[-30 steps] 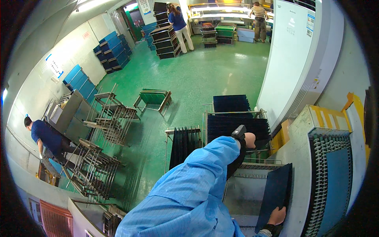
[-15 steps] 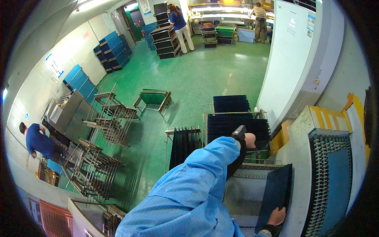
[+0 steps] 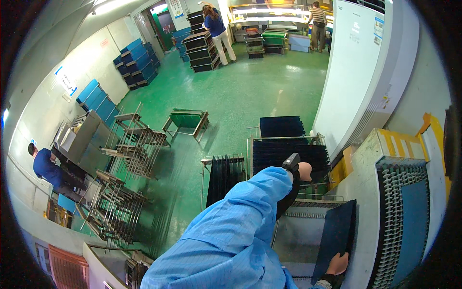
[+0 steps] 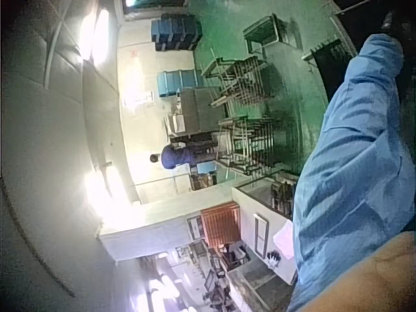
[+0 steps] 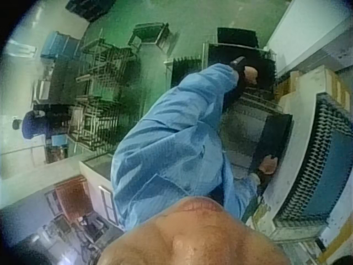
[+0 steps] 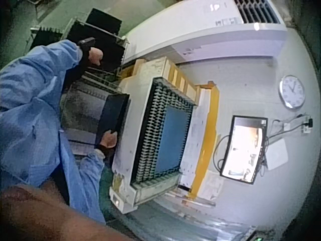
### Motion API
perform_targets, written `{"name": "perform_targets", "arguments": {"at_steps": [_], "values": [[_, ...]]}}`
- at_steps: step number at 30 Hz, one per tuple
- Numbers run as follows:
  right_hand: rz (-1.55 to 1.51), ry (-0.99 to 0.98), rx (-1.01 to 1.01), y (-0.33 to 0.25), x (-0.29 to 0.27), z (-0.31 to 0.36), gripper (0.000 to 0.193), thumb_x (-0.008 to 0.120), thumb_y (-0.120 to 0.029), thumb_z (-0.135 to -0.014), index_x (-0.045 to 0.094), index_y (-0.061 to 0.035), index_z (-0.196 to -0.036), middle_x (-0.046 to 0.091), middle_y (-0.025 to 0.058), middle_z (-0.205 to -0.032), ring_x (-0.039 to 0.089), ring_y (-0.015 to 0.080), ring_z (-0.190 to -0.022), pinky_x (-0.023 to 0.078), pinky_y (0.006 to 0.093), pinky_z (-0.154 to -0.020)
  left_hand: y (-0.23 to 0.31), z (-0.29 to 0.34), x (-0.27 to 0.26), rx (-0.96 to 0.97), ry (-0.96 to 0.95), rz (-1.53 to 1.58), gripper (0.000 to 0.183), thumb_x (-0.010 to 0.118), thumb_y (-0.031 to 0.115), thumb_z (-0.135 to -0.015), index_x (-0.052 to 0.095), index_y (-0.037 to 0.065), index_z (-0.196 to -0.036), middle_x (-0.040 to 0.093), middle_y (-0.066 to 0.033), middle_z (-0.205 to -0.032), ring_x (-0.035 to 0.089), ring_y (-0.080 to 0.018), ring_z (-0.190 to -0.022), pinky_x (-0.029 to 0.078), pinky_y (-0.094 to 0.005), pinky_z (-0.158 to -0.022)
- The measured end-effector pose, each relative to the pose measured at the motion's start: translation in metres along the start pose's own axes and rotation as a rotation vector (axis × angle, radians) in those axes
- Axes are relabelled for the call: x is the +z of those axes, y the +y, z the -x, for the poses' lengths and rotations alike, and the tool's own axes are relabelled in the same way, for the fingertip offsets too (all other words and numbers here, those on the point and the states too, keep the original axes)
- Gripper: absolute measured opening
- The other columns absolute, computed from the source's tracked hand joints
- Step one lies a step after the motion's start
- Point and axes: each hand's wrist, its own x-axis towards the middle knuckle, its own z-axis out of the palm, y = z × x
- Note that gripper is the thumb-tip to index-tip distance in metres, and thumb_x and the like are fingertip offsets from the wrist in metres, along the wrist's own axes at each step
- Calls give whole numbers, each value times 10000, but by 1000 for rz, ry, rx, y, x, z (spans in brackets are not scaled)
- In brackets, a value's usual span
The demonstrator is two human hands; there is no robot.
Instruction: Unloading blue sheets from a processing machine and placing them into a rack.
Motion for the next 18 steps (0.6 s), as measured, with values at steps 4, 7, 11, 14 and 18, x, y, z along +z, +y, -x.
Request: {"name": "perform_targets", "arguments": {"at_steps": [4,7,11,14,18], "values": [[-15,18,-20,-8,0,0,333,608,-181,-782,586,6,-1057,631,218,-1008,605,379,-920,477,449,-779,-12,-2,1,-2,2,4,376,675,356,-719,699,-14,-784,657,-186,-777,636,-349,-768,504,-445,-710],[6,15,10,-2,5,-2,331,611,-181,-781,587,5,-1055,634,219,-1001,605,379,-922,477,451,-777,-6,-3,2,-8,10,-1,397,683,374,-722,699,-14,-808,662,-184,-808,635,-350,-801,502,-442,-730],[4,1,29,-2,1,-1,331,610,-182,-783,589,4,-1056,636,220,-994,605,379,-923,476,454,-779,-5,-6,1,-28,-50,6,412,685,388,-730,700,-11,-832,663,-181,-836,634,-343,-821,501,-440,-742],[-13,-8,3,-5,5,-4,337,612,-181,-783,586,4,-1064,636,220,-996,605,380,-925,474,456,-781,-20,-10,7,-1,-13,1,360,651,370,-760,678,12,-734,642,-142,-732,613,-304,-710,477,-430,-652],[-29,19,-11,-2,3,-2,346,611,-178,-781,582,7,-1072,636,218,-1001,604,382,-932,476,453,-787,-14,-10,8,10,9,-13,352,614,355,-785,659,40,-633,628,-100,-634,598,-262,-606,458,-417,-568]]}}
